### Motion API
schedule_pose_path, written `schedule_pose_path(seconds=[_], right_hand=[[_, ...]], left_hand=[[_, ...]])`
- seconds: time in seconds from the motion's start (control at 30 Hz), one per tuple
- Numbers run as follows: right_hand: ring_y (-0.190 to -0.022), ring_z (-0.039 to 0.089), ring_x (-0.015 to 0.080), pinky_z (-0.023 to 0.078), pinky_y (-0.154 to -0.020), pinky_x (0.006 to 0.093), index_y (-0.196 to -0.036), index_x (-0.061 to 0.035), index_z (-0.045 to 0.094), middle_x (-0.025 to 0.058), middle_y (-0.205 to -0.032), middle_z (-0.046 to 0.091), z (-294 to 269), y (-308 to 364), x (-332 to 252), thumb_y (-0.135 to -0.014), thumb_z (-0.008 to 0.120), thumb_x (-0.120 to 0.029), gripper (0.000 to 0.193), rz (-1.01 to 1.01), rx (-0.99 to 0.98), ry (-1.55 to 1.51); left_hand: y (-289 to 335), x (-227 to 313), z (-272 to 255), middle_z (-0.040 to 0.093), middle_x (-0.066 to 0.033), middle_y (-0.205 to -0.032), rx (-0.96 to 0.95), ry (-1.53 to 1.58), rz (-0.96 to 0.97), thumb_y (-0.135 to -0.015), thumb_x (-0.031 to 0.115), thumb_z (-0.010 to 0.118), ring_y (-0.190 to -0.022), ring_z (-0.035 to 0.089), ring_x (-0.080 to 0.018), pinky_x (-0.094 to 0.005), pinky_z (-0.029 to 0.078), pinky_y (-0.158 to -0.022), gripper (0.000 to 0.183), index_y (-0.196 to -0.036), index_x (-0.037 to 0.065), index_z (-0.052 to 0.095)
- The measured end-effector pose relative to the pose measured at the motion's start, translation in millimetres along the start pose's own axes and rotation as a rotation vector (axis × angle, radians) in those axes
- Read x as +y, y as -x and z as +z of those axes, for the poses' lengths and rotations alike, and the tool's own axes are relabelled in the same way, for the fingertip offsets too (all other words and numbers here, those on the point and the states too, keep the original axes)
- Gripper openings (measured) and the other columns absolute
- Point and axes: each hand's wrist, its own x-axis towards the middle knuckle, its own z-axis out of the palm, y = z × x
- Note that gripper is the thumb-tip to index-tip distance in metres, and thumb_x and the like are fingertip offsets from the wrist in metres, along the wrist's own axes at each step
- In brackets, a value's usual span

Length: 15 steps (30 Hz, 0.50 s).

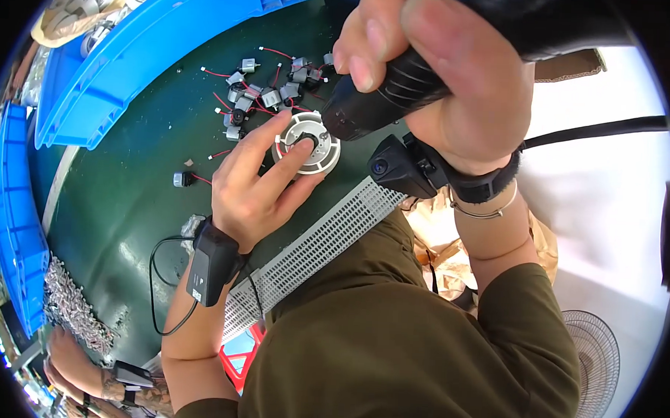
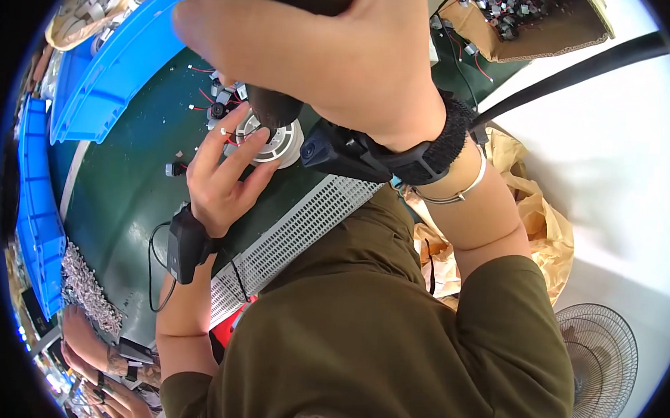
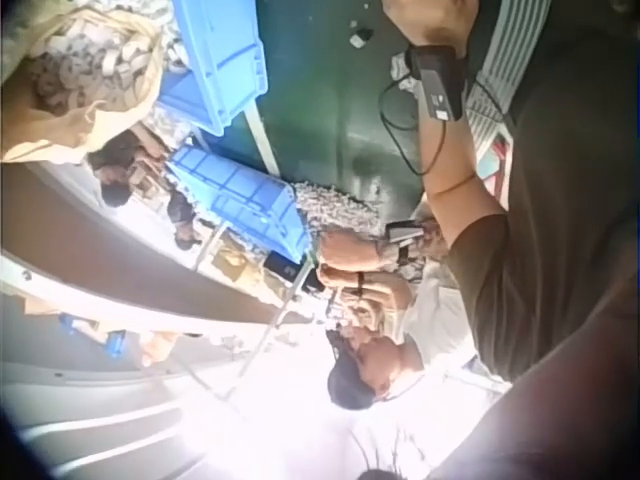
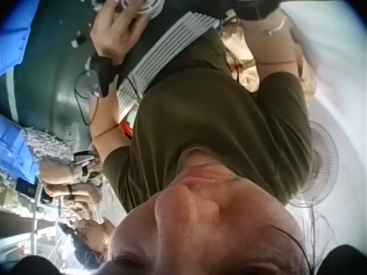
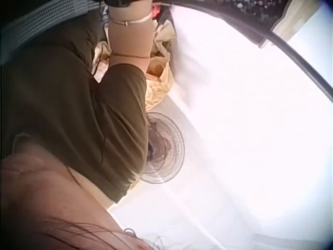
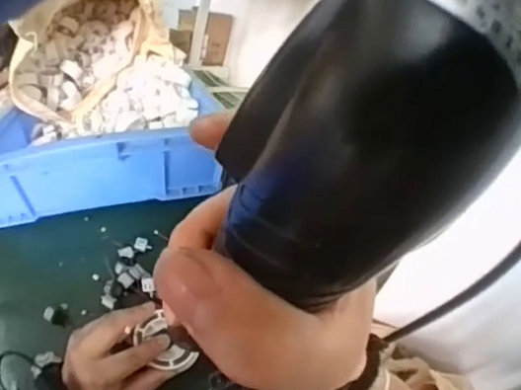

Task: Assembling electronic components using an electric screwdriver at a factory workbench.

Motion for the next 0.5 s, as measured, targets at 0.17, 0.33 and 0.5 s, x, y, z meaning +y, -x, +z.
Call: schedule_pose_path(seconds=[0.17,0.33,0.5], right_hand=[[-0.06,0.056,0.0122,0.046,-0.057,0.0231,-0.126,0.0141,0.034,0.0083,-0.072,0.059,-11,-18,27,-0.075,0.061,0.009,0.058,-0.665,-0.526,-0.013],[-0.064,0.056,0.0119,0.045,-0.059,0.0232,-0.124,0.0126,0.036,0.0082,-0.074,0.059,-2,4,15,-0.076,0.06,0.009,0.053,-0.053,-0.028,-0.04],[-0.067,0.055,0.0103,0.044,-0.061,0.0218,-0.12,0.0104,0.039,0.0075,-0.079,0.058,-2,14,14,-0.078,0.059,0.007,0.047,0.181,0.014,-0.113]], left_hand=[[2,-2,1,0.061,-0.0178,-0.111,0.019,0.011,0.003,-0.061,0.01,0.081,-0.09,0.065,-0.0285,-0.0347,0.056,-0.071,0.035,-0.093,0.005,0.069],[3,-2,2,0.061,-0.0182,-0.113,0.01,0.014,0.011,-0.06,0.011,0.082,-0.091,0.065,-0.0286,-0.0349,0.056,-0.072,0.037,-0.094,0.005,0.069],[4,-3,1,0.06,-0.0185,-0.114,0.005,0.022,0.001,-0.06,0.011,0.082,-0.092,0.065,-0.029,-0.0353,0.056,-0.073,0.038,-0.096,0.006,0.069]])
